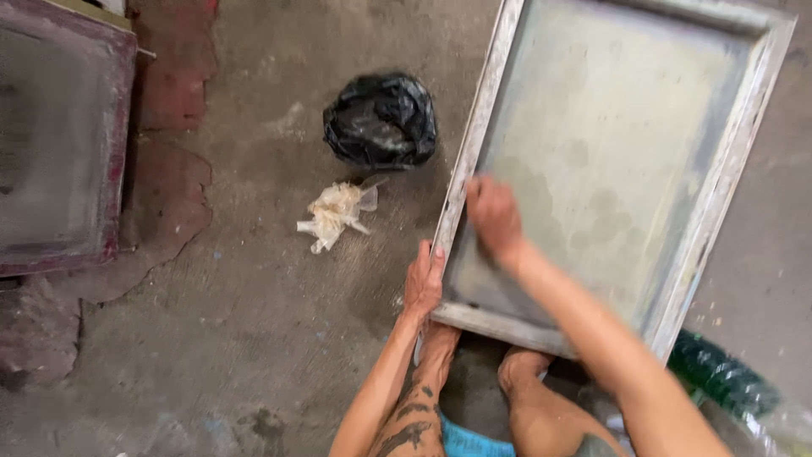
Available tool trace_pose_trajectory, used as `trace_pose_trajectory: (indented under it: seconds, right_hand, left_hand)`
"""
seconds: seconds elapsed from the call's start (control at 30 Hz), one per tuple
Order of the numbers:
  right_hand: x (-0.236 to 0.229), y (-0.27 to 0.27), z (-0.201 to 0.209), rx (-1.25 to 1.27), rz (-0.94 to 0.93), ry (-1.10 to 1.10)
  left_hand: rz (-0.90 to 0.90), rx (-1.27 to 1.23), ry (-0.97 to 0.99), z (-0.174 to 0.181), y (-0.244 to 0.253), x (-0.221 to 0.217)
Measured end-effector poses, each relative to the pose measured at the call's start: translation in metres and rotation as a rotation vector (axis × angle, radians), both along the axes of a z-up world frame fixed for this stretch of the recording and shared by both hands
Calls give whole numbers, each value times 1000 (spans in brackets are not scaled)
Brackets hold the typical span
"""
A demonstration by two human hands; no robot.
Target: The person cleans a rectangular screen frame with a cloth, repeatedly wiping the surface and edges. They pour liquid from a green bottle onto the cloth and continue scrubbing the frame while holding it with the other hand.
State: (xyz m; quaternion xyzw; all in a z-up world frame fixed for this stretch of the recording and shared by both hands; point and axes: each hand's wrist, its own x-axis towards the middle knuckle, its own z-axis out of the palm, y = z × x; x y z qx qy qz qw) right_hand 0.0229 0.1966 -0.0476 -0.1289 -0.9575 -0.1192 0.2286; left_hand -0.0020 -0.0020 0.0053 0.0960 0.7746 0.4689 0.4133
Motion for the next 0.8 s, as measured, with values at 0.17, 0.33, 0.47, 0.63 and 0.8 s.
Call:
trace_pose_trajectory:
  seconds: [0.17,0.33,0.47,0.63,0.8]
  right_hand:
    - [-18,2,-6,58,-53,38]
    - [18,-35,-8,-103,128,-24]
    - [-21,12,-9,24,-60,-2]
    - [21,-43,-7,-4,-49,-28]
    - [50,-64,-9,-121,92,-64]
  left_hand:
    - [-16,11,11,-4,-6,1]
    - [-44,-13,10,11,3,-7]
    - [-44,1,-16,0,-11,-1]
    - [-33,21,11,-11,-8,-3]
    - [-32,5,-7,-5,-9,-2]
